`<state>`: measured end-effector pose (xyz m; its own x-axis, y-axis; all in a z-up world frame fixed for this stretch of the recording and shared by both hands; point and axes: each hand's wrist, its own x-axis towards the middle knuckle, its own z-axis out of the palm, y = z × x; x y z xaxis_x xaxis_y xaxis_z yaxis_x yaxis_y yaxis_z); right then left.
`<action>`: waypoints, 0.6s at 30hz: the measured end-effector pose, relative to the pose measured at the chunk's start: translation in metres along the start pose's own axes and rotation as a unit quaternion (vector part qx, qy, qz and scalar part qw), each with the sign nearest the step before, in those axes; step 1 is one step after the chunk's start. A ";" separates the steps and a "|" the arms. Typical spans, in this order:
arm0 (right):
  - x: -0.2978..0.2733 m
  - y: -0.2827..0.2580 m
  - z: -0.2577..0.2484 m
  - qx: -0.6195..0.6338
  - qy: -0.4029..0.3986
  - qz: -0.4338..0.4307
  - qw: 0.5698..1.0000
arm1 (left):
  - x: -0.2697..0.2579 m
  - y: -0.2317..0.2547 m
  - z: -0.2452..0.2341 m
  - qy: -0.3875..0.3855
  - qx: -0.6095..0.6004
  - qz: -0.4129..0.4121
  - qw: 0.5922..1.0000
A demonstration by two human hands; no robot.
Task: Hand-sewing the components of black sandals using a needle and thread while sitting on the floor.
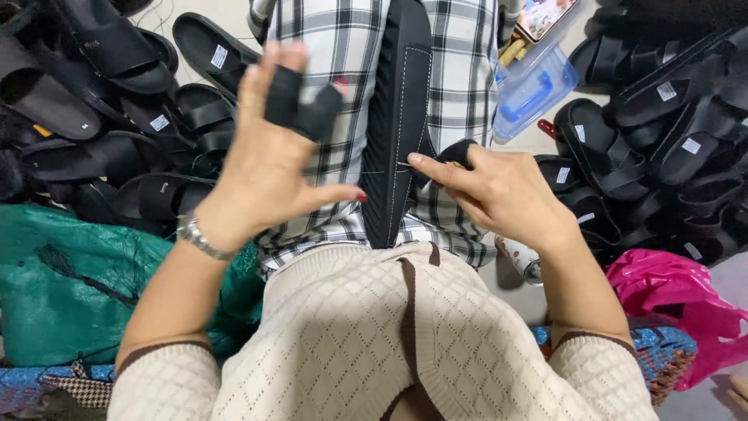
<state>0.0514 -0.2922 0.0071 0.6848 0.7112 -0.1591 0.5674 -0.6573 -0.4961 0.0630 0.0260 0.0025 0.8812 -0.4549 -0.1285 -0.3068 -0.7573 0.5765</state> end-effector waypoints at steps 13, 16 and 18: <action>0.009 -0.017 0.015 0.264 0.129 0.069 0.953 | -0.015 0.055 0.062 0.000 -0.177 -0.003 0.984; 0.001 -0.018 0.016 0.217 0.146 0.069 0.963 | -0.011 0.058 0.058 -0.012 -0.218 -0.021 0.976; -0.003 -0.018 0.014 0.191 0.158 0.065 0.967 | -0.007 0.059 0.049 -0.031 -0.208 -0.030 0.977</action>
<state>0.0326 -0.2788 0.0045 0.8782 0.4782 -0.0030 0.2984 -0.5529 -0.7780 0.0209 -0.0381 -0.0017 0.8661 -0.4525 -0.2126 -0.0721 -0.5337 0.8426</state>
